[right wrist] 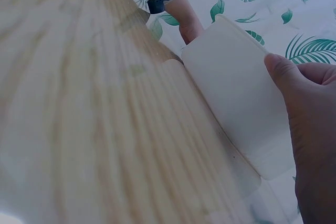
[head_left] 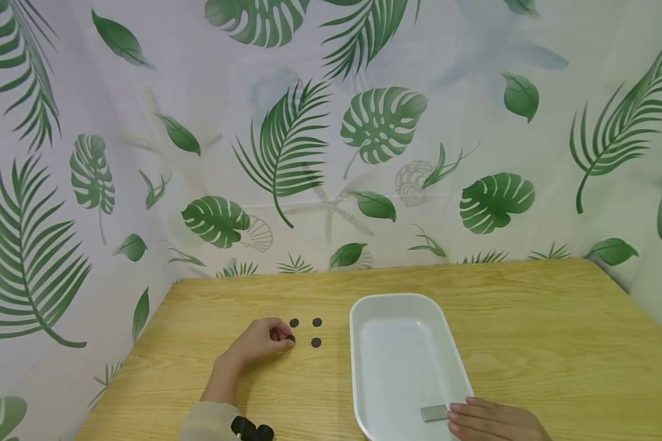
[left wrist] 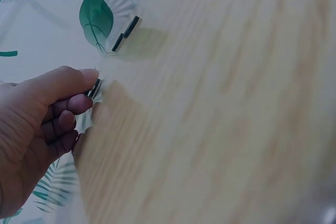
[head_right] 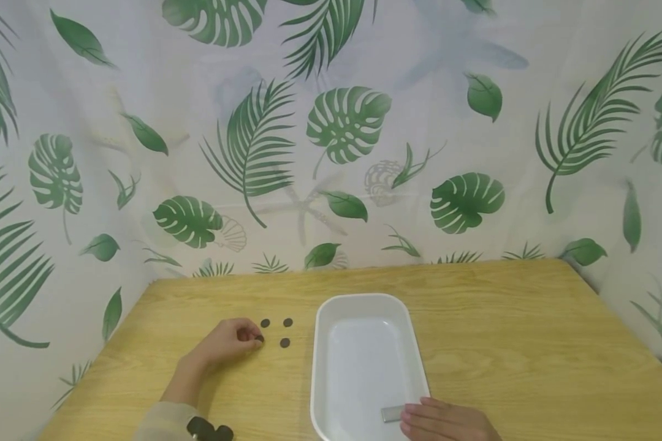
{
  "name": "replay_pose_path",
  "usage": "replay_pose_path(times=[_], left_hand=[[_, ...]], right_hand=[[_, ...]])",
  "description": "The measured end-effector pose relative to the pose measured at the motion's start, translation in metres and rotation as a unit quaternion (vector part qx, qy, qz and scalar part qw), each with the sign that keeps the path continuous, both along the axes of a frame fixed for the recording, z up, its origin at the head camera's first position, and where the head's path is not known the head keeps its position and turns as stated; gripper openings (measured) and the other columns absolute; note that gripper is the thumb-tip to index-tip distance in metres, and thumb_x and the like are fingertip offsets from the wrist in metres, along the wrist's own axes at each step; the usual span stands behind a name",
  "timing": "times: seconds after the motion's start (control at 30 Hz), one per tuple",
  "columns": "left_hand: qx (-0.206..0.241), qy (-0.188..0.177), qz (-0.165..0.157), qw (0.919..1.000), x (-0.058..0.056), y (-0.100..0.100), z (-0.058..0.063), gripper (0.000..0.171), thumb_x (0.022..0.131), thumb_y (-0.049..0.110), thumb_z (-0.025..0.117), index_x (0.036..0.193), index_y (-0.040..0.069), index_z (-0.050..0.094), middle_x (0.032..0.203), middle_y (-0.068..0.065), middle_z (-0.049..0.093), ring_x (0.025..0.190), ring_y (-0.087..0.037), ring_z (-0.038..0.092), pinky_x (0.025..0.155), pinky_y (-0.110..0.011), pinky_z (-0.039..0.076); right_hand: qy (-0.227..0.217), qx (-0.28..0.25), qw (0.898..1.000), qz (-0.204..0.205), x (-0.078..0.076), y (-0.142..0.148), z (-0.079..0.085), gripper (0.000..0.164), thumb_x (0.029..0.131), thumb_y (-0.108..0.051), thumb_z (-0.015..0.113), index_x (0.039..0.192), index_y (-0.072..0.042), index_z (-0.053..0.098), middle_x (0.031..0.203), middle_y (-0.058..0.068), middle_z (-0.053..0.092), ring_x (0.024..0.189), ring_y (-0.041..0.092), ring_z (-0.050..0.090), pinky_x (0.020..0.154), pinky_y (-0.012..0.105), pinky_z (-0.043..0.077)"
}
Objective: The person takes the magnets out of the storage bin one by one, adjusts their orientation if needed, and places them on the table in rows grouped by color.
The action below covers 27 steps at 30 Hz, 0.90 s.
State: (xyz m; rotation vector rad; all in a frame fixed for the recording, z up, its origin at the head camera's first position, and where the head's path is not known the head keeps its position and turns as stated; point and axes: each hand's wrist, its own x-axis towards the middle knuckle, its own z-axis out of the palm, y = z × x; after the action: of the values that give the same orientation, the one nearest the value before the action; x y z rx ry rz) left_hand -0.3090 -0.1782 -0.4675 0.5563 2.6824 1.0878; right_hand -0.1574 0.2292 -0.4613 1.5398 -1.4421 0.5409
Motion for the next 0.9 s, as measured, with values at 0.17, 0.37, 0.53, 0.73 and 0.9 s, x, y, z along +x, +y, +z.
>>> replay_pose_path(times=[0.17, 0.37, 0.53, 0.73, 0.9], left_hand=[[-0.004, 0.006, -0.001, 1.0, 0.0, 0.0, 0.0, 0.009, 0.085, 0.018, 0.07, 0.088, 0.011, 0.066, 0.076, 0.001, 0.058, 0.07, -0.014, 0.052, 0.063, -0.026, 0.045], [-0.011, 0.011, -0.006, 0.9999, 0.001, -0.001, -0.002, 0.007, 0.085, 0.018, 0.069, 0.088, 0.012, 0.066, 0.077, 0.002, 0.057, 0.07, -0.013, 0.052, 0.063, -0.025, 0.045], [-0.006, 0.016, -0.012, 0.9998, 0.001, -0.002, -0.005, 0.007, 0.086, 0.018, 0.069, 0.091, 0.014, 0.065, 0.08, 0.003, 0.058, 0.072, -0.013, 0.052, 0.066, -0.026, 0.045], [0.012, 0.019, -0.014, 0.9996, 0.001, -0.005, -0.009, 0.008, 0.086, 0.019, 0.07, 0.093, 0.016, 0.066, 0.083, 0.003, 0.058, 0.075, -0.014, 0.052, 0.068, -0.026, 0.045], [0.021, 0.021, -0.016, 0.9994, 0.0, -0.006, -0.012, 0.009, 0.085, 0.019, 0.07, 0.093, 0.017, 0.067, 0.084, 0.003, 0.058, 0.075, -0.014, 0.053, 0.068, -0.027, 0.045]], right_hand=[[0.001, -0.003, 1.0, 0.004, 0.0, -0.001, 0.003, 0.035, 0.097, -0.014, 0.049, 0.11, 0.016, 0.062, 0.111, 0.025, 0.065, 0.12, 0.032, 0.055, 0.105, 0.034, 0.037], [0.007, 0.003, 1.0, 0.005, -0.002, 0.001, 0.002, 0.035, 0.097, -0.013, 0.049, 0.111, 0.017, 0.061, 0.113, 0.025, 0.064, 0.12, 0.033, 0.054, 0.105, 0.035, 0.037], [0.009, 0.006, 1.0, 0.003, -0.002, 0.001, 0.002, 0.036, 0.098, -0.014, 0.048, 0.111, 0.017, 0.061, 0.114, 0.025, 0.064, 0.12, 0.033, 0.054, 0.105, 0.035, 0.037], [0.006, 0.001, 1.0, 0.003, 0.0, 0.0, 0.004, 0.036, 0.098, -0.015, 0.048, 0.111, 0.016, 0.062, 0.113, 0.025, 0.064, 0.12, 0.032, 0.054, 0.105, 0.034, 0.037], [-0.005, -0.009, 1.0, 0.001, 0.003, -0.003, 0.006, 0.035, 0.097, -0.015, 0.05, 0.11, 0.016, 0.062, 0.111, 0.024, 0.065, 0.12, 0.03, 0.054, 0.105, 0.033, 0.037]])
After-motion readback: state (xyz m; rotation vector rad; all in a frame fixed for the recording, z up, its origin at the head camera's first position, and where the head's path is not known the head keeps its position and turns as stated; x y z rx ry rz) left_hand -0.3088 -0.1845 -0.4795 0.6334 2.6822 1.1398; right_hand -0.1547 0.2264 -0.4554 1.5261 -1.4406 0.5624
